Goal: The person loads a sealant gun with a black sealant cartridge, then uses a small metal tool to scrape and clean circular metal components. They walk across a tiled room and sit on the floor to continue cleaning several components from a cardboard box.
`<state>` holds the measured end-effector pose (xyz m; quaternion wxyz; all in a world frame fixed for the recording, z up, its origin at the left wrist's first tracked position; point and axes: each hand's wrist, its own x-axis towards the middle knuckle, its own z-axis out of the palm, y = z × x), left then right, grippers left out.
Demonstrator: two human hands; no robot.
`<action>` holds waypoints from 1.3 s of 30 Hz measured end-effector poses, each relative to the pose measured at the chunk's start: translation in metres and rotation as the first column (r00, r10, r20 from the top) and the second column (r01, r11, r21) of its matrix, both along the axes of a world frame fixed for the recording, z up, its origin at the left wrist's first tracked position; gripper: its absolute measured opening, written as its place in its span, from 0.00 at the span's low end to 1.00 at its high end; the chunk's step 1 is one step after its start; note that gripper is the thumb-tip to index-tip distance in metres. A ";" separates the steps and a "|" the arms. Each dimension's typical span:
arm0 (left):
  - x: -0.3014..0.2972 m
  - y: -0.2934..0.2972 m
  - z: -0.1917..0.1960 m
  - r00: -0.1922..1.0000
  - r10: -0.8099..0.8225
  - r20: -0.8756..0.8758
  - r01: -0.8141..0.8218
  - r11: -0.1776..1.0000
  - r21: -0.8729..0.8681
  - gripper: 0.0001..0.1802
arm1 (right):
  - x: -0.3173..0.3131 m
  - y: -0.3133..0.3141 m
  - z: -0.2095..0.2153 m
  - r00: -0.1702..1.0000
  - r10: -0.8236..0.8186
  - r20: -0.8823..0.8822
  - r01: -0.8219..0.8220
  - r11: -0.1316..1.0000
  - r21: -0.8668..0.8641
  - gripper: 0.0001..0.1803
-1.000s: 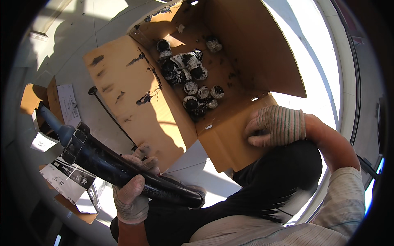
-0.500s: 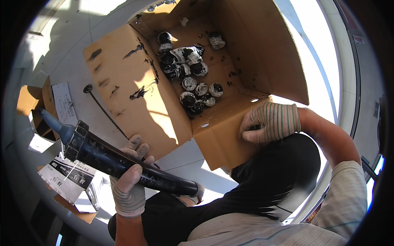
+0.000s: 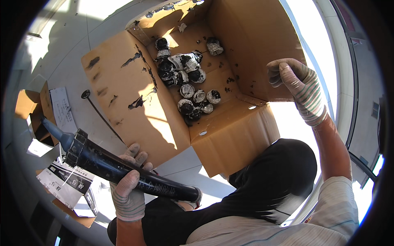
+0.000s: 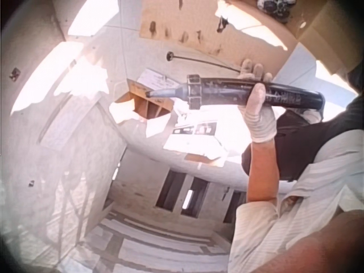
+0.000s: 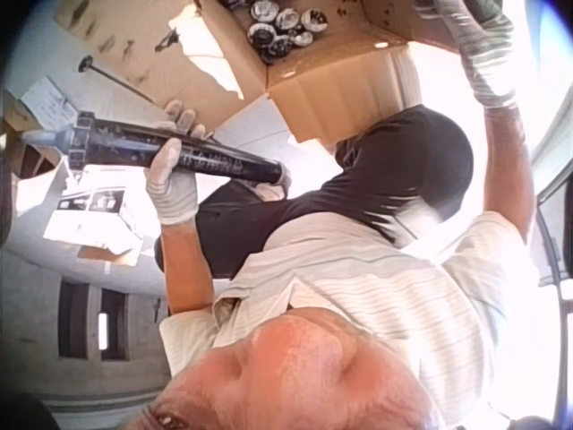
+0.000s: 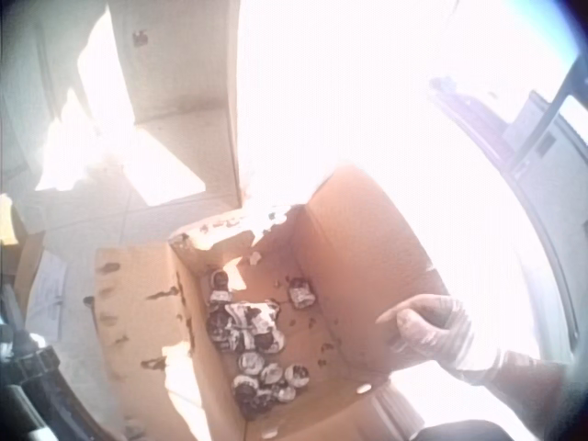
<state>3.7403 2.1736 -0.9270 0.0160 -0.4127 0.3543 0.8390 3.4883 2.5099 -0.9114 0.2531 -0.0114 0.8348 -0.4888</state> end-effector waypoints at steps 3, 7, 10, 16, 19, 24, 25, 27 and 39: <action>-0.001 -0.001 -0.003 1.000 -0.028 -0.004 0.028 1.000 0.010 0.22 | -0.022 0.023 -0.020 0.991 -0.039 -0.128 0.049 0.996 0.073 0.17; -0.003 0.000 -0.005 0.999 -0.041 0.019 0.041 0.999 -0.008 0.20 | -0.035 0.035 -0.058 0.944 -0.040 -0.329 0.112 0.973 0.201 0.13; -0.004 0.000 -0.006 0.999 -0.049 0.020 0.049 0.999 -0.014 0.19 | -0.040 0.037 -0.085 0.877 0.066 -0.476 0.084 0.954 0.287 0.16; -0.007 -0.002 -0.010 0.996 -0.065 0.060 0.066 0.998 -0.015 0.20 | -0.052 0.043 -0.124 0.872 0.113 -0.477 0.064 0.939 0.339 0.35; -0.005 0.000 -0.015 0.996 -0.046 0.071 0.048 0.998 -0.028 0.20 | -0.057 0.040 -0.136 0.873 0.141 -0.466 0.013 0.951 0.310 0.38; -0.002 -0.001 -0.026 0.998 -0.038 0.042 0.040 0.998 -0.045 0.21 | -0.061 0.035 -0.127 0.980 0.049 -0.194 -0.017 0.987 0.161 0.37; -0.001 -0.001 -0.030 0.998 -0.035 0.048 0.037 0.998 -0.049 0.21 | -0.062 0.036 -0.130 0.983 0.032 -0.179 -0.007 0.990 0.142 0.37; 0.002 0.000 -0.039 0.998 -0.021 0.055 0.025 0.998 -0.060 0.20 | -0.063 0.036 -0.137 0.988 0.006 -0.152 0.010 0.995 0.100 0.36; 0.008 0.001 -0.048 1.000 -0.024 0.013 0.024 0.999 -0.035 0.20 | -0.070 0.042 -0.109 0.960 0.053 -0.273 0.022 0.965 0.262 0.28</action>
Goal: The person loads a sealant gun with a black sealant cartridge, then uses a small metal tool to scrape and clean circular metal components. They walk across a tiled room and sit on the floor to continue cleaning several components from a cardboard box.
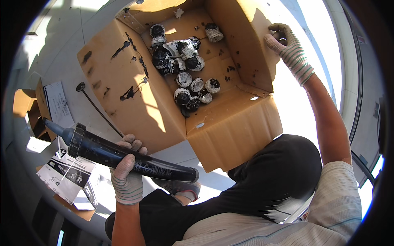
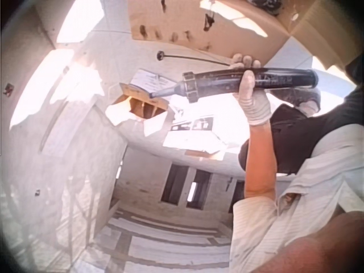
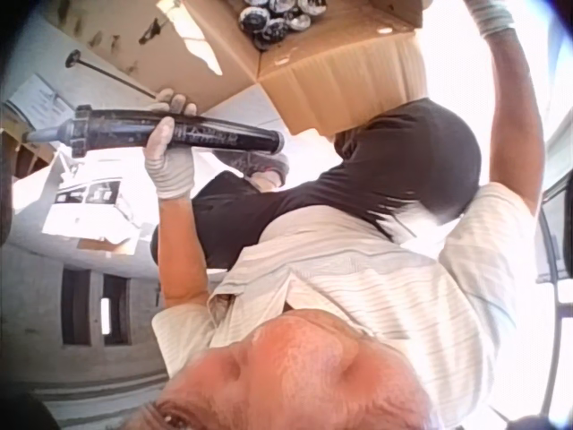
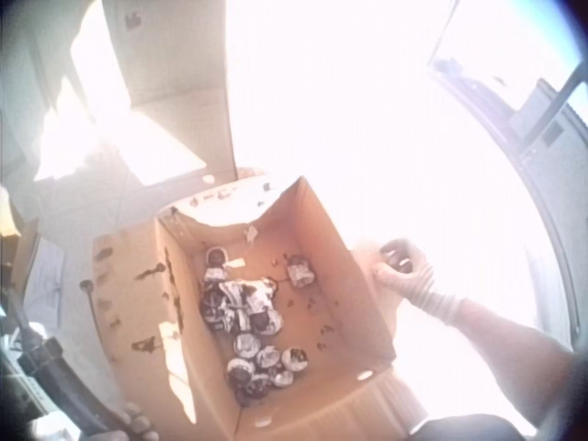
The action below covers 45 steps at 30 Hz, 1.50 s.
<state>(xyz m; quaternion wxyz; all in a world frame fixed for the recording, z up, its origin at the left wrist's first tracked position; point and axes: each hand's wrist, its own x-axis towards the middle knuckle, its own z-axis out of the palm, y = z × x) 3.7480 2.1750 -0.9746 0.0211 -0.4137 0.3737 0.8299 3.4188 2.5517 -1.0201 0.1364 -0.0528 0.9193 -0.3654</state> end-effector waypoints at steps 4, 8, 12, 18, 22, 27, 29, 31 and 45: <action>-0.002 -0.001 -0.003 1.000 -0.028 0.011 0.028 0.999 -0.026 0.20 | -0.009 0.001 -0.019 0.997 -0.074 -0.009 0.074 0.997 -0.009 0.23; -0.010 0.005 -0.007 0.999 0.034 0.039 -0.032 0.998 -0.051 0.18 | 0.008 -0.009 -0.042 0.990 -0.134 0.051 0.141 0.977 -0.158 0.19; -0.008 0.002 -0.020 0.999 -0.028 0.027 0.029 0.999 -0.032 0.18 | 0.016 -0.010 -0.043 0.976 -0.191 0.103 0.207 0.964 -0.167 0.17; -0.009 0.003 -0.017 0.999 0.018 0.039 -0.017 1.000 -0.024 0.17 | 0.008 -0.009 -0.023 0.983 -0.183 -0.017 0.181 0.981 -0.068 0.15; -0.009 0.003 -0.015 1.000 0.010 0.017 -0.010 1.000 -0.009 0.17 | 0.008 -0.007 -0.014 0.980 -0.174 -0.095 0.167 0.983 -0.075 0.15; -0.009 0.004 -0.012 1.000 -0.012 0.026 0.013 1.000 -0.027 0.16 | 0.009 -0.014 0.006 0.977 -0.080 -0.200 0.065 0.994 -0.085 0.18; -0.008 0.003 -0.012 1.000 -0.011 0.023 0.011 0.999 -0.033 0.16 | 0.010 -0.020 0.013 0.975 -0.054 -0.216 0.036 0.996 -0.085 0.17; -0.008 0.003 -0.012 1.000 0.007 0.029 -0.006 1.000 -0.021 0.16 | 0.013 -0.027 0.018 0.975 -0.042 -0.219 0.019 0.994 -0.105 0.15; -0.007 0.001 -0.009 0.999 0.009 0.040 -0.008 0.999 -0.033 0.16 | 0.035 -0.092 0.033 0.884 0.417 -0.213 -0.398 0.909 0.128 0.10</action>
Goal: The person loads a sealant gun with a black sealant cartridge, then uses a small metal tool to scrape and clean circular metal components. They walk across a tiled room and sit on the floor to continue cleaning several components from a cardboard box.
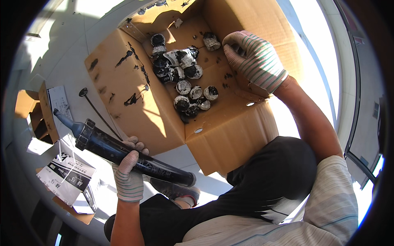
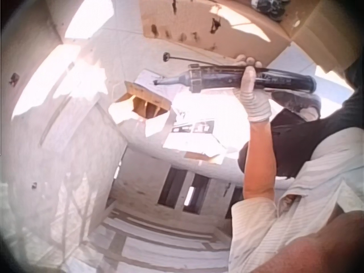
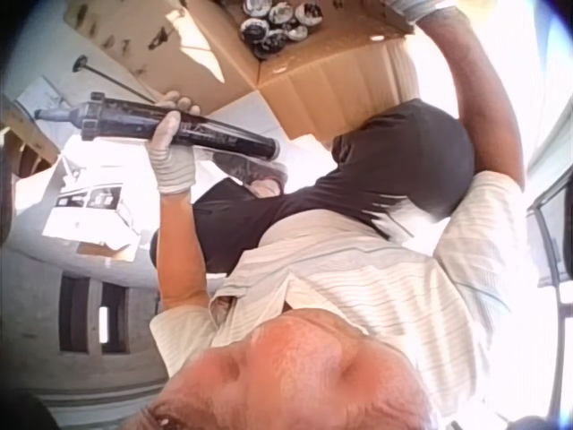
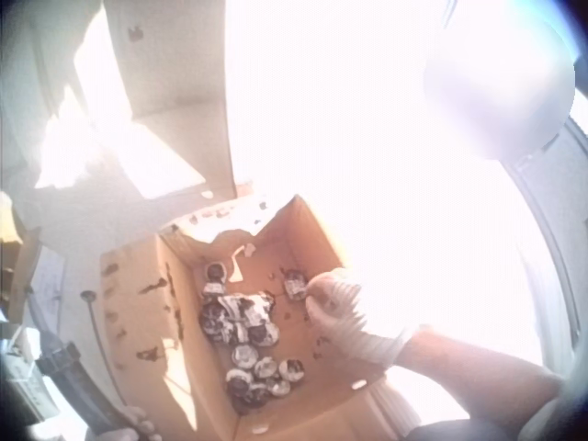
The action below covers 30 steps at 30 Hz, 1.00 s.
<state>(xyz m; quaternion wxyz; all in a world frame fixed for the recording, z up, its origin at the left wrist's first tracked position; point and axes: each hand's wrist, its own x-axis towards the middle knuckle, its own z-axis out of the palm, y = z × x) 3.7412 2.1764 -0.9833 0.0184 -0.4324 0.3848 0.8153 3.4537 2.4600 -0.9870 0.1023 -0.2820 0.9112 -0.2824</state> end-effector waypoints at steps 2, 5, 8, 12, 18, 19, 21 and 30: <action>-0.002 0.001 0.003 0.999 0.025 0.027 -0.025 1.000 -0.010 0.16 | -0.003 -0.001 -0.013 0.995 0.072 -0.067 -0.070 0.997 0.038 0.10; -0.001 0.000 0.000 1.000 0.019 0.003 -0.019 1.000 0.005 0.16 | -0.002 -0.009 -0.015 0.989 0.130 -0.073 -0.121 0.986 0.115 0.09; 0.001 0.000 -0.001 1.000 -0.005 0.007 0.005 1.000 -0.022 0.16 | -0.003 -0.014 -0.027 0.985 0.152 -0.086 -0.139 0.980 0.143 0.10; -0.001 0.000 0.005 0.999 0.005 0.052 -0.004 1.000 -0.004 0.17 | -0.010 -0.025 -0.031 0.985 0.166 -0.035 -0.155 0.966 0.206 0.10; -0.001 -0.002 0.005 0.998 -0.012 0.056 0.012 1.000 0.009 0.17 | -0.040 -0.054 -0.062 0.974 0.227 0.020 -0.227 0.953 0.201 0.09; -0.002 0.000 0.006 0.999 -0.007 0.051 0.007 1.000 0.003 0.17 | -0.044 -0.062 -0.066 0.972 0.229 0.057 -0.236 0.942 0.238 0.09; -0.003 0.001 0.007 0.999 0.001 0.047 0.000 1.000 -0.006 0.17 | -0.050 -0.083 -0.072 0.964 0.231 0.129 -0.260 0.916 0.306 0.08; -0.003 0.002 0.007 0.999 0.021 0.035 -0.021 1.000 0.010 0.16 | -0.057 -0.131 -0.099 0.932 0.231 0.280 -0.343 0.814 0.468 0.17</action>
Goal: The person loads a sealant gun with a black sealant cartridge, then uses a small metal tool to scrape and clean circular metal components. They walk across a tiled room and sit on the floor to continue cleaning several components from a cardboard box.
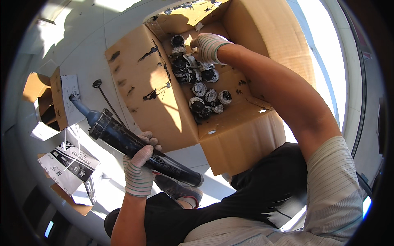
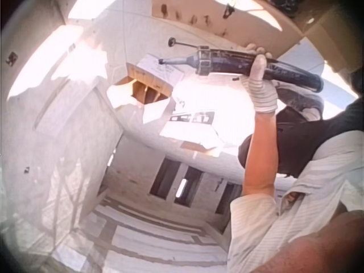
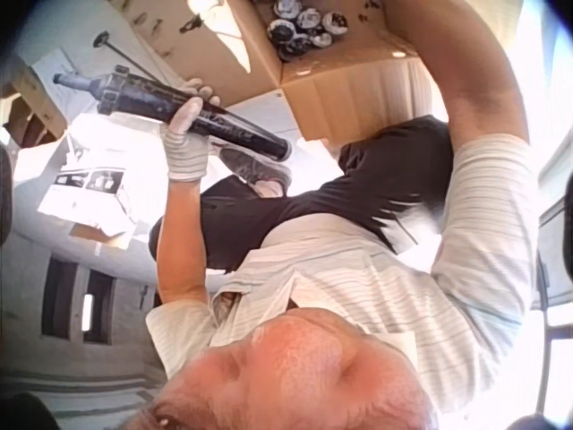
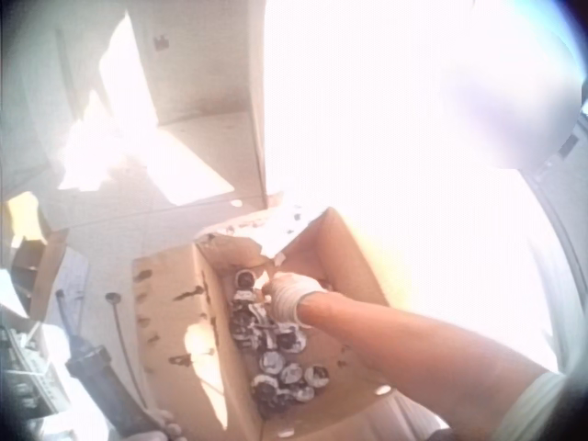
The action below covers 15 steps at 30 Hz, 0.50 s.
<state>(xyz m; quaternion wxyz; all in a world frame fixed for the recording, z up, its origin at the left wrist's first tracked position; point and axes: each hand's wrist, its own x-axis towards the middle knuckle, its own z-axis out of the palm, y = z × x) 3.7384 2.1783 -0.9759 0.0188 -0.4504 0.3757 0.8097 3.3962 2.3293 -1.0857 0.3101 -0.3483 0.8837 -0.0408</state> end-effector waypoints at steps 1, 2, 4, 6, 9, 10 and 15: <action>0.002 0.000 -0.003 1.000 0.002 0.002 -0.002 1.000 -0.016 0.16 | 0.000 -0.001 -0.001 1.000 0.026 -0.010 -0.025 1.000 0.018 0.17; 0.002 -0.001 -0.004 1.000 0.004 0.004 -0.004 0.999 -0.032 0.16 | -0.001 -0.003 -0.002 0.998 0.051 -0.020 -0.050 0.998 0.037 0.17; 0.001 0.000 -0.002 1.000 0.007 0.005 -0.007 0.999 -0.036 0.17 | -0.001 -0.004 -0.005 0.996 0.085 -0.034 -0.082 0.994 0.073 0.16; 0.000 0.001 -0.002 1.000 0.007 0.002 -0.007 0.999 -0.039 0.17 | -0.003 -0.003 -0.009 0.997 0.078 -0.021 -0.076 0.995 0.065 0.15; 0.000 0.001 -0.002 1.000 -0.004 0.008 0.005 0.999 -0.034 0.18 | -0.005 -0.002 -0.013 0.998 0.059 -0.004 -0.059 0.997 0.041 0.15; 0.001 -0.001 -0.001 1.000 -0.017 0.018 0.018 0.999 -0.027 0.18 | -0.005 -0.002 -0.013 0.999 0.050 0.000 -0.050 0.998 0.030 0.14; 0.000 0.001 0.000 1.000 -0.018 0.017 0.019 0.999 -0.051 0.19 | -0.005 -0.001 -0.009 0.999 0.037 0.029 -0.038 0.998 0.044 0.13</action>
